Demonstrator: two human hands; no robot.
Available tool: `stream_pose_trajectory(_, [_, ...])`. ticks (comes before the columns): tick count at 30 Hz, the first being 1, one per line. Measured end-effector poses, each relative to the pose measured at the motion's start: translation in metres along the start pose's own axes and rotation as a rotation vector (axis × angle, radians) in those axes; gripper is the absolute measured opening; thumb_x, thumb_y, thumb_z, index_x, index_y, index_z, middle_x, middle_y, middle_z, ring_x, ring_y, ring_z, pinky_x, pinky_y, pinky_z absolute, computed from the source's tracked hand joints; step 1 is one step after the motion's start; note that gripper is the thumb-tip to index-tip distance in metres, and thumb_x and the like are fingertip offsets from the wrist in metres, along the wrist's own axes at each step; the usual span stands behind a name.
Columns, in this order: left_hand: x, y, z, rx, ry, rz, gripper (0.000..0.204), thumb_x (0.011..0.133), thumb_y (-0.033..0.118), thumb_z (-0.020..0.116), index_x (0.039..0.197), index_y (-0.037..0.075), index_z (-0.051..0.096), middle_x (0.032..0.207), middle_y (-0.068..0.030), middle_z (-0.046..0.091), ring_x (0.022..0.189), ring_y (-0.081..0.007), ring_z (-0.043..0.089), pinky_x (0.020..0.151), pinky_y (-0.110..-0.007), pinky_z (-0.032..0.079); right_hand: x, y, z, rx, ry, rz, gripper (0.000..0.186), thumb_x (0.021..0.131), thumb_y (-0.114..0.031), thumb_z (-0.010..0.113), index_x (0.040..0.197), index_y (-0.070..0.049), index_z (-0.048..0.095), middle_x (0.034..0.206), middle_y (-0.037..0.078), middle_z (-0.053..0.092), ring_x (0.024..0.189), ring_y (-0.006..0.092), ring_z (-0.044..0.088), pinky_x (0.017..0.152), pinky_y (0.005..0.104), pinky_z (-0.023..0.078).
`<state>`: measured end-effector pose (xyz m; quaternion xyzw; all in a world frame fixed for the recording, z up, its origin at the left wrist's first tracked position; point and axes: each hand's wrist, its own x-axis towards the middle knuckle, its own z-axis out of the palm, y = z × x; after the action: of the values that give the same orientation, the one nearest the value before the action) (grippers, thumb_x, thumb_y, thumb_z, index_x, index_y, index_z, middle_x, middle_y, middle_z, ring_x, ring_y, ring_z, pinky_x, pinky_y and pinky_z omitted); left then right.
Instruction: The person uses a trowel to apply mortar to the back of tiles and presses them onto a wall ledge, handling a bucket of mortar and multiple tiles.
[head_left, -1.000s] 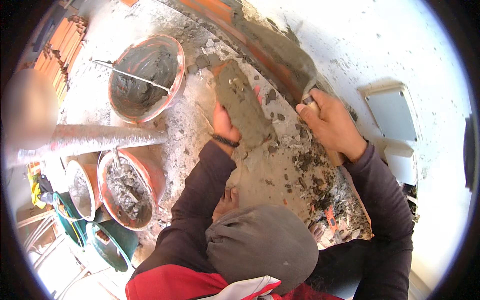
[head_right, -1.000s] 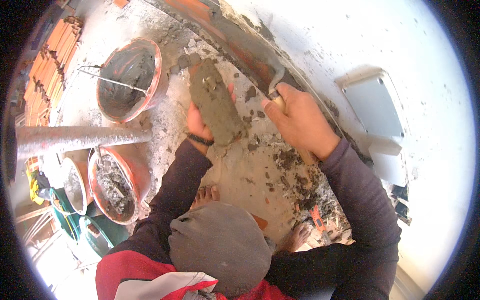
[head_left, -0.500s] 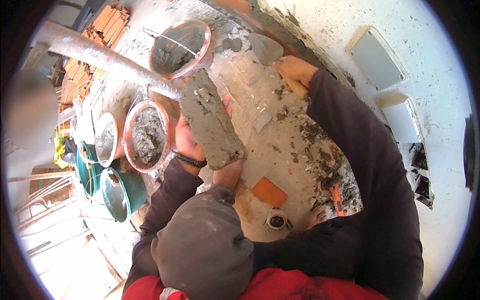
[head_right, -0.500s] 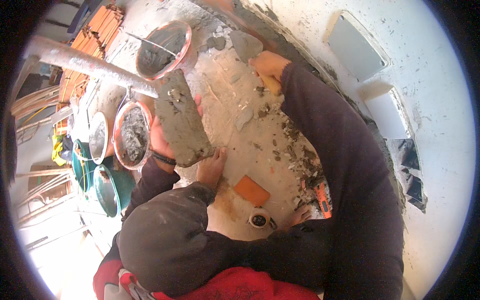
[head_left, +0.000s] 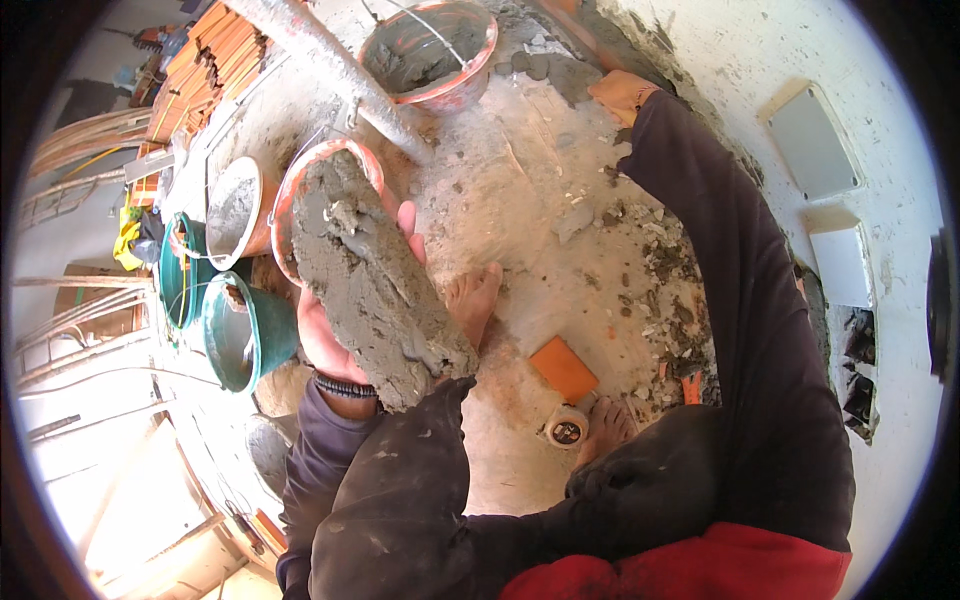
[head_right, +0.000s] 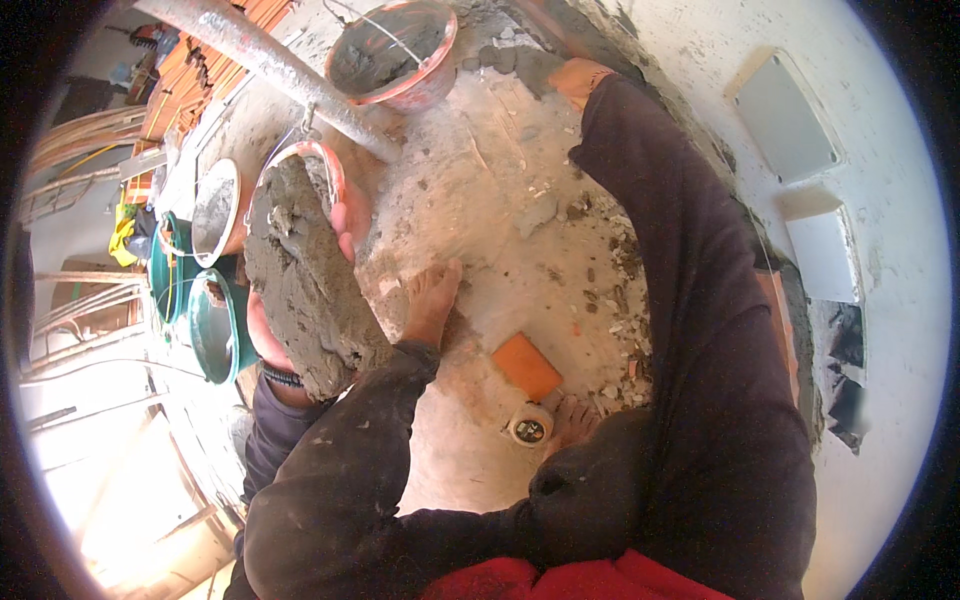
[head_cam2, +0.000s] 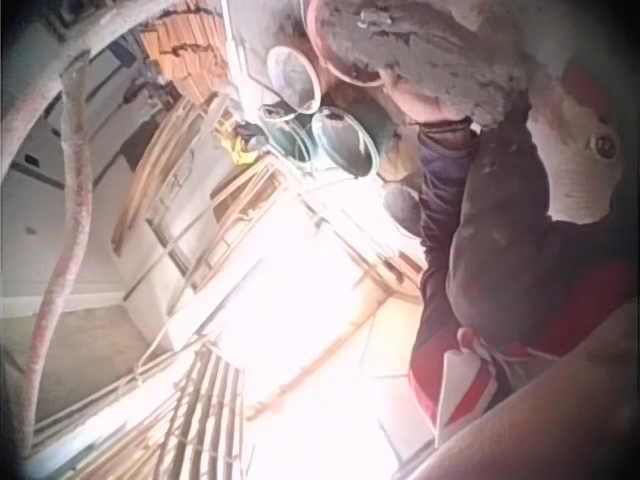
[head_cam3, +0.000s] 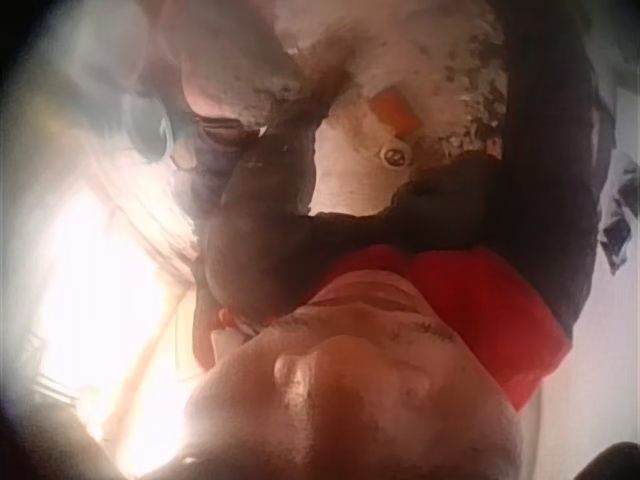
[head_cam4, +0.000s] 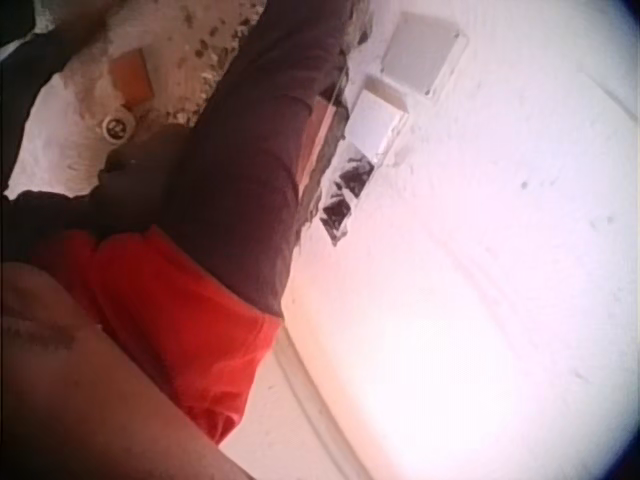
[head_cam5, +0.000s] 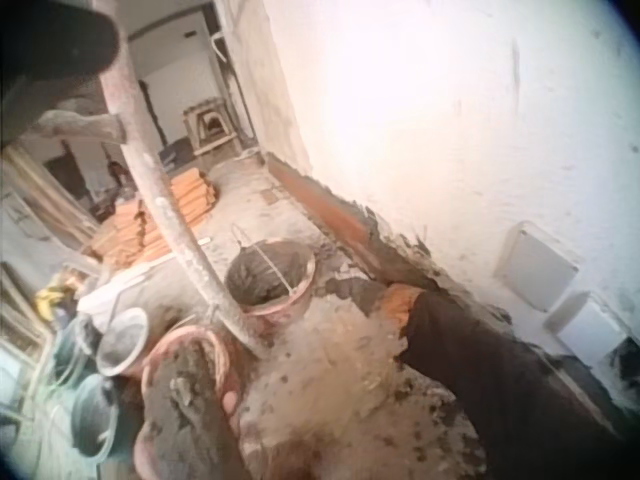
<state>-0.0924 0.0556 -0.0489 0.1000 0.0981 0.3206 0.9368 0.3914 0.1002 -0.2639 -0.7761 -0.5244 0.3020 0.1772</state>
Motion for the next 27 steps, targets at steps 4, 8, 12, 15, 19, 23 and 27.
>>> stream_pose_trajectory(4, [-0.018, 0.005, -0.004, 0.085, -0.025, 0.098, 0.057, 0.101, 0.037, 0.032, 0.151, 0.008, 0.032, 0.157, -0.0202, 0.026, 0.144, -0.0334, 0.029, 0.119, -0.048, 0.027, -0.014, -0.037, 0.006, 0.161, 0.075, 0.117, 0.050, 0.095, -0.041, 0.052, 0.076, 0.002, 0.068, 0.061, 0.010, 0.062, 0.051, 0.0247, 0.058, 0.051, 0.0405, 0.045])
stream_pose_trajectory(8, [-0.018, 0.003, 0.002, 0.084, 0.020, 0.137, 0.056, 0.102, 0.037, 0.033, 0.150, 0.008, 0.033, 0.155, -0.0222, 0.028, 0.142, -0.0336, 0.032, 0.119, -0.047, 0.028, -0.004, -0.043, 0.008, 0.134, 0.036, 0.110, 0.047, 0.093, -0.041, 0.055, 0.078, 0.001, 0.068, 0.059, 0.009, 0.060, 0.051, 0.0228, 0.058, 0.049, 0.0406, 0.044])
stream_pose_trajectory(12, [-0.016, -0.001, -0.002, 0.084, -0.046, 0.172, 0.056, 0.101, 0.036, 0.036, 0.150, 0.008, 0.035, 0.154, -0.0233, 0.030, 0.142, -0.0337, 0.033, 0.118, -0.047, 0.029, 0.007, -0.031, 0.010, 0.239, -0.007, 0.089, 0.044, 0.094, -0.040, 0.054, 0.082, 0.001, 0.067, 0.060, 0.009, 0.059, 0.050, 0.0214, 0.057, 0.048, 0.0381, 0.044])
stream_pose_trajectory(15, [-0.021, 0.004, -0.008, 0.178, 0.025, 0.192, 0.055, 0.101, 0.036, 0.037, 0.149, 0.009, 0.036, 0.154, -0.0226, 0.031, 0.142, -0.0333, 0.034, 0.118, -0.046, 0.029, 0.002, -0.024, 0.019, 0.318, 0.011, -0.015, 0.044, 0.095, -0.038, 0.052, 0.082, 0.002, 0.066, 0.061, 0.009, 0.059, 0.050, 0.0207, 0.057, 0.049, 0.0373, 0.044])
stream_pose_trajectory(19, [-0.018, 0.002, -0.015, 0.087, 0.018, 0.174, 0.054, 0.101, 0.036, 0.039, 0.149, 0.012, 0.037, 0.155, -0.0209, 0.031, 0.142, -0.0337, 0.033, 0.118, -0.047, 0.029, -0.018, -0.005, 0.016, 0.291, 0.045, -0.039, 0.045, 0.096, -0.036, 0.050, 0.082, 0.004, 0.064, 0.061, 0.009, 0.058, 0.050, 0.0215, 0.057, 0.050, 0.0398, 0.044])
stream_pose_trajectory(23, [-0.029, 0.010, -0.007, 0.084, -0.068, 0.259, 0.054, 0.100, 0.035, 0.041, 0.149, 0.014, 0.038, 0.156, -0.0193, 0.029, 0.142, -0.0342, 0.032, 0.118, -0.048, 0.028, -0.048, -0.025, 0.025, 0.387, 0.043, 0.049, 0.037, 0.098, -0.039, 0.053, 0.090, -0.004, 0.063, 0.064, 0.001, 0.051, 0.048, 0.0135, 0.048, 0.045, 0.0306, 0.041])
stream_pose_trajectory(27, [-0.050, 0.034, -0.008, 0.006, -0.168, 0.230, 0.057, 0.097, 0.038, 0.043, 0.150, 0.016, 0.038, 0.157, -0.0192, 0.027, 0.142, -0.0372, 0.030, 0.115, -0.055, 0.029, -0.112, -0.043, 0.039, 0.538, 0.031, 0.166, 0.034, 0.098, -0.040, 0.054, 0.089, -0.008, 0.060, 0.061, -0.001, 0.046, 0.044, 0.0121, 0.044, 0.041, 0.0297, 0.038])
